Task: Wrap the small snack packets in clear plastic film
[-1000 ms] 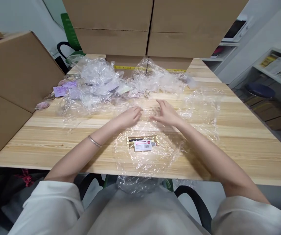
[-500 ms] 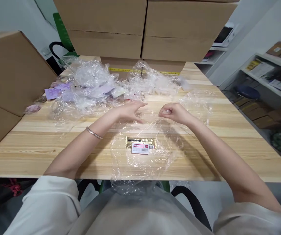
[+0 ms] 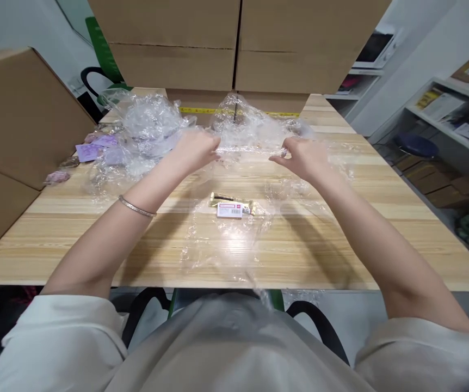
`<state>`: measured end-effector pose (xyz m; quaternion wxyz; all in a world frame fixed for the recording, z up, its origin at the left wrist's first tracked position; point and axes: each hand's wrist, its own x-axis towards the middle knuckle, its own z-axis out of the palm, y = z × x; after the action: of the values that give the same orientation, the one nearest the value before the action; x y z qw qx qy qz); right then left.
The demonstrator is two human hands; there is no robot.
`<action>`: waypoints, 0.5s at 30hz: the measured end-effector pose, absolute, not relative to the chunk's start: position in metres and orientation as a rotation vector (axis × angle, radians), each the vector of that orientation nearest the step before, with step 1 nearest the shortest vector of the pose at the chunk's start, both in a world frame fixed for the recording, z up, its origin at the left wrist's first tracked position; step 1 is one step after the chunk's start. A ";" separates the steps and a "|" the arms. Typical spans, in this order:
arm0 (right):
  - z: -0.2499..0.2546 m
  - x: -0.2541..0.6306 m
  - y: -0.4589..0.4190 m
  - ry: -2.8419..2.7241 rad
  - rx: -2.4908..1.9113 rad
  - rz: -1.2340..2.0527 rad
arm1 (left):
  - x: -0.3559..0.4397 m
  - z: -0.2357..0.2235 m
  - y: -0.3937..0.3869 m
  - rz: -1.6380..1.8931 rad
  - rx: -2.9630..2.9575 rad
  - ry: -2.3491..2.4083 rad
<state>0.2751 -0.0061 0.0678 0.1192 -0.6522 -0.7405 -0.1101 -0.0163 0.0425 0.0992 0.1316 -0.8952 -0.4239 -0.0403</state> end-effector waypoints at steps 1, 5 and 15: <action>0.066 0.275 -0.005 -2.149 -1.907 -0.328 | -0.019 0.101 0.041 -0.078 -2.591 -1.219; 0.061 0.279 -0.028 -2.237 -1.802 -0.250 | -0.038 0.109 0.023 0.058 -2.601 -1.055; 0.029 0.274 -0.163 -2.756 -1.567 0.176 | -0.106 0.057 -0.099 0.187 -2.841 -0.599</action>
<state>0.2742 -0.1630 0.0295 -0.0169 -0.4936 -0.8678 0.0553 -0.1063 -0.0990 0.0570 0.1160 -0.9699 -0.2046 0.0637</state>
